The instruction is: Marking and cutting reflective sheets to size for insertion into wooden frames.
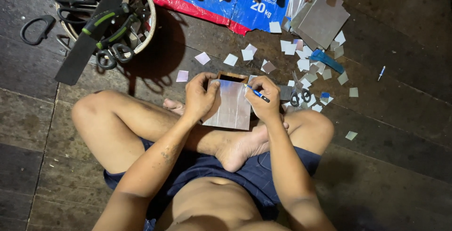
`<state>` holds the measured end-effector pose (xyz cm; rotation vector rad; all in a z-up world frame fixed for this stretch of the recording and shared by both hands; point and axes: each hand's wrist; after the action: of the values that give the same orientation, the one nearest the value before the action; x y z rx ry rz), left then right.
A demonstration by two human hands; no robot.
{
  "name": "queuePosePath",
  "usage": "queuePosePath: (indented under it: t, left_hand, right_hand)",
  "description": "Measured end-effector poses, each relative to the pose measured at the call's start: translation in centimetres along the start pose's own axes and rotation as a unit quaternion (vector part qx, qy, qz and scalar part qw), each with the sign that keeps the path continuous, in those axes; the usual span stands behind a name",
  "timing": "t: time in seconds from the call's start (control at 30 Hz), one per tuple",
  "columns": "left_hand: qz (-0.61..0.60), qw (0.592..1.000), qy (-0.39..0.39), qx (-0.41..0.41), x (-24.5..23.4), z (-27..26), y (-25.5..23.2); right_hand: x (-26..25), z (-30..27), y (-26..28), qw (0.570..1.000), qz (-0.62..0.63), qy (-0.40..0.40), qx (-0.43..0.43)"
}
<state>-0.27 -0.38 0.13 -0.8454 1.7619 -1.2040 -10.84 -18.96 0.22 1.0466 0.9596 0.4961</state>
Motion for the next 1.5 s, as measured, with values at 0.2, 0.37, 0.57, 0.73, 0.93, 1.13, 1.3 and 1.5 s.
queuePosePath:
  t: [0.2,0.37,0.57,0.73,0.93,1.13,1.3,1.5]
  left_hand:
    - [0.000,1.000,0.001,0.006,0.1,0.1,0.4]
    - [0.004,1.000,0.000,0.012,0.1,0.3,0.5]
    - [0.008,1.000,0.004,0.011,0.0,0.2,0.3]
    - [0.018,1.000,0.007,0.013,0.0,0.3,0.2]
    - [0.018,1.000,0.006,0.010,0.2,0.3,0.3]
    - [0.034,0.999,0.006,0.008,0.2,0.3,0.2]
    - [0.031,0.999,0.018,-0.003,0.1,0.2,0.3]
    - [0.013,1.000,0.017,-0.021,0.2,0.3,1.0]
  right_hand:
    - [-0.1,0.1,0.2,1.000,0.004,0.008,0.006]
    - [0.0,0.1,-0.1,1.000,0.004,0.010,0.008]
    - [0.0,0.0,0.1,1.000,-0.006,0.010,0.025]
    - [-0.1,-0.1,-0.3,0.999,-0.002,0.016,0.039]
    - [0.1,-0.2,-0.9,0.999,-0.001,0.008,0.050]
    - [0.2,-1.1,-0.8,0.995,0.058,-0.015,0.074]
    - [1.5,0.1,1.9,0.999,0.031,0.027,0.020]
    - [1.8,0.4,1.3,0.999,0.016,0.034,0.025]
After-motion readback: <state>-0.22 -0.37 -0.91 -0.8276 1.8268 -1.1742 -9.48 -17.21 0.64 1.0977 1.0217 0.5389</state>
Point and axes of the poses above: each hand's wrist, its own z-axis towards the middle knuckle, its own x-axis out of the palm, y = z × x, and after that the axes turned 3 degrees about -z, right-handed
